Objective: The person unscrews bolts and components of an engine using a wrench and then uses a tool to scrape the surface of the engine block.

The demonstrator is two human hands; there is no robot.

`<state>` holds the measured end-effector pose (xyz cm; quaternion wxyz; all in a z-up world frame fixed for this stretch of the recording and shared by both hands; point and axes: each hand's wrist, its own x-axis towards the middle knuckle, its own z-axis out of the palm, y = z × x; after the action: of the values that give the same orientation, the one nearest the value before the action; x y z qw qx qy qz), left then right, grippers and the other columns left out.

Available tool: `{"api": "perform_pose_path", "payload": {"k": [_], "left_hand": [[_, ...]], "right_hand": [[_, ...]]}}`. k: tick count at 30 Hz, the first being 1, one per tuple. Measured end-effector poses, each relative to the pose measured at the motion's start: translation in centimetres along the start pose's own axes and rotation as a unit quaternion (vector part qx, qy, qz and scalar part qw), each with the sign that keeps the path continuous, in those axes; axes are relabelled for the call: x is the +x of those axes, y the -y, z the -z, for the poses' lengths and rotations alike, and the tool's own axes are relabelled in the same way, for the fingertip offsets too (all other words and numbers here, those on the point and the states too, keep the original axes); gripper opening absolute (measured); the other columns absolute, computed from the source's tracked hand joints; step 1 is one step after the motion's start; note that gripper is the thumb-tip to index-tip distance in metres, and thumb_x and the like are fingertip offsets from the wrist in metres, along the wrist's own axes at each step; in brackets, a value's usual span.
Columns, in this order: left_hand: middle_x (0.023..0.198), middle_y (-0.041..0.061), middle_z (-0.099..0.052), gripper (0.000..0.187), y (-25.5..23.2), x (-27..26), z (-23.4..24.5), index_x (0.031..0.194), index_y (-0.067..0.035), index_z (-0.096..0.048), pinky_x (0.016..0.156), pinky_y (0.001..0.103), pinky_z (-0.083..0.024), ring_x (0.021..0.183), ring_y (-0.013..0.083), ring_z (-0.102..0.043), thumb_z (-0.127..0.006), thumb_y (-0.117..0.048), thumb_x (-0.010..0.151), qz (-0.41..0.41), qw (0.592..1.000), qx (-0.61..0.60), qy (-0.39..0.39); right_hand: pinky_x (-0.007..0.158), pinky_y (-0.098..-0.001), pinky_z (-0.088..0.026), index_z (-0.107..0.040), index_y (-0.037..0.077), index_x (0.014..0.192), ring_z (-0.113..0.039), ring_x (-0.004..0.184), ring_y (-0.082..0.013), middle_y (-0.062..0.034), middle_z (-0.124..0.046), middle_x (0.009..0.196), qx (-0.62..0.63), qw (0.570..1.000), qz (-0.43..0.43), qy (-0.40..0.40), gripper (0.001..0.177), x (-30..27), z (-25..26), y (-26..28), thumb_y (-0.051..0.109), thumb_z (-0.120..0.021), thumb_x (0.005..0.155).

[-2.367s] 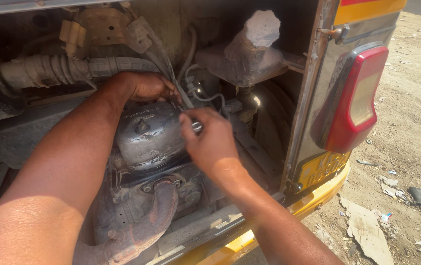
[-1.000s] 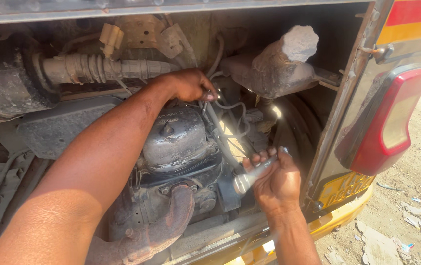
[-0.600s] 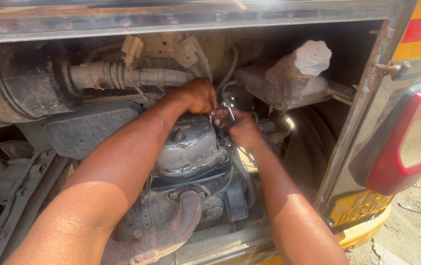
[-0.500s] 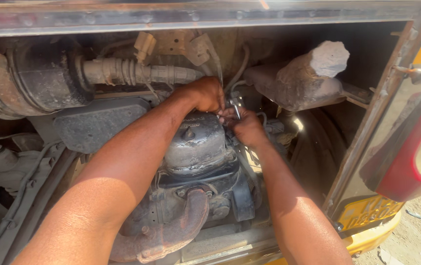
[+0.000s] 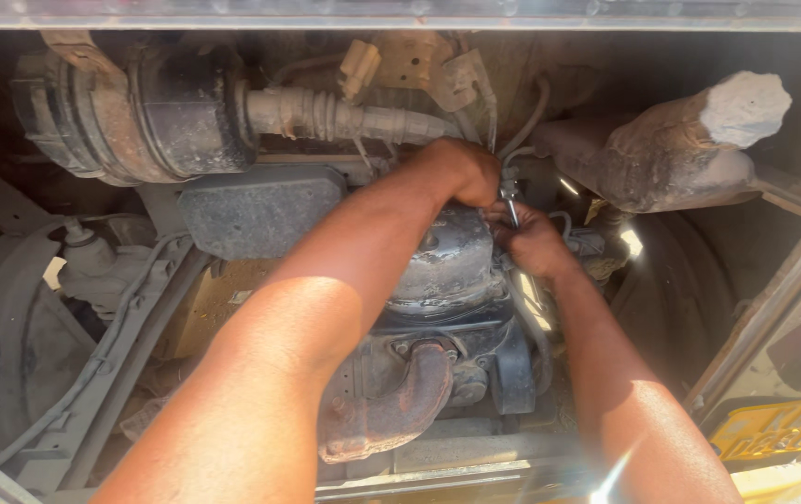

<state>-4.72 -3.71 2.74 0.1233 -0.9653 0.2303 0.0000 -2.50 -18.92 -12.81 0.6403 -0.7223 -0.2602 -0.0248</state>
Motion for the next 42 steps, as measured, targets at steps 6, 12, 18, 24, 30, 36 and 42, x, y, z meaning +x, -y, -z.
{"api": "perform_pose_path", "payload": {"k": [6,12,18,24,30,36,42], "left_hand": [[0.129,0.013,-0.071,0.039,0.9,1.7,-1.7,0.119,-0.008,-0.075,0.094,0.040,-0.054,0.117,0.0266,-0.070,-0.065,-0.031,0.090,0.009,1.000,-0.008,0.003],[0.131,0.012,-0.069,0.046,1.0,0.8,-1.6,0.122,-0.009,-0.073,0.095,0.040,-0.053,0.117,0.0255,-0.069,-0.066,-0.041,0.090,0.018,0.997,-0.074,0.020],[0.129,0.012,-0.071,0.050,0.5,0.1,-1.4,0.122,-0.010,-0.075,0.094,0.040,-0.054,0.115,0.0255,-0.070,-0.068,-0.046,0.088,0.023,0.997,-0.077,0.000],[0.129,0.012,-0.070,0.054,-0.1,-1.8,-1.1,0.121,-0.008,-0.073,0.095,0.038,-0.053,0.115,0.0251,-0.069,-0.073,-0.050,0.086,0.030,0.992,-0.122,0.023],[0.128,0.011,-0.073,0.043,0.1,-0.4,-1.0,0.120,-0.011,-0.076,0.093,0.041,-0.055,0.113,0.0244,-0.072,-0.066,-0.040,0.090,0.031,0.997,-0.066,-0.001],[0.128,0.011,-0.071,0.043,0.9,-1.5,-0.6,0.121,-0.009,-0.075,0.094,0.038,-0.053,0.113,0.0234,-0.071,-0.064,-0.040,0.093,0.023,0.988,-0.150,0.013],[0.128,0.010,-0.073,0.040,0.1,-1.3,-0.2,0.120,-0.010,-0.076,0.093,0.040,-0.055,0.112,0.0236,-0.072,-0.063,-0.035,0.092,0.029,0.998,-0.054,-0.008]], "right_hand": [[0.096,-0.0270,-0.053,-0.065,0.003,0.124,-0.068,0.106,-0.0139,-0.0050,-0.074,0.116,0.037,0.998,-0.049,0.001,0.045,-0.7,-0.6,1.7,-0.013,-0.057,0.082],[0.095,-0.0270,-0.052,-0.066,0.002,0.126,-0.068,0.106,-0.0157,-0.0059,-0.075,0.117,0.008,0.998,-0.060,-0.002,0.043,-0.2,-0.6,1.4,-0.011,-0.060,0.086],[0.097,-0.0253,-0.049,-0.065,0.008,0.127,-0.066,0.109,-0.0125,-0.0018,-0.075,0.117,0.021,0.997,-0.071,0.004,0.047,-0.9,-0.3,2.1,-0.008,-0.060,0.083],[0.096,-0.0290,-0.051,-0.068,0.003,0.123,-0.066,0.108,-0.0174,-0.0041,-0.074,0.113,-0.019,0.995,-0.093,-0.008,0.037,-0.9,-0.7,2.2,-0.004,-0.065,0.087],[0.097,-0.0267,-0.051,-0.063,0.005,0.126,-0.067,0.110,-0.0143,-0.0028,-0.073,0.119,0.010,0.996,-0.089,0.006,0.048,-0.4,-0.5,1.7,-0.010,-0.063,0.080],[0.097,-0.0270,-0.051,-0.064,0.004,0.130,-0.066,0.112,-0.0155,-0.0056,-0.072,0.123,0.028,0.994,-0.100,0.025,0.049,-0.1,-0.2,1.1,-0.010,-0.063,0.083],[0.098,-0.0257,-0.049,-0.063,0.005,0.132,-0.065,0.114,-0.0130,-0.0043,-0.072,0.125,-0.001,0.994,-0.111,0.007,0.055,0.0,-0.1,1.2,-0.013,-0.063,0.080]]}}
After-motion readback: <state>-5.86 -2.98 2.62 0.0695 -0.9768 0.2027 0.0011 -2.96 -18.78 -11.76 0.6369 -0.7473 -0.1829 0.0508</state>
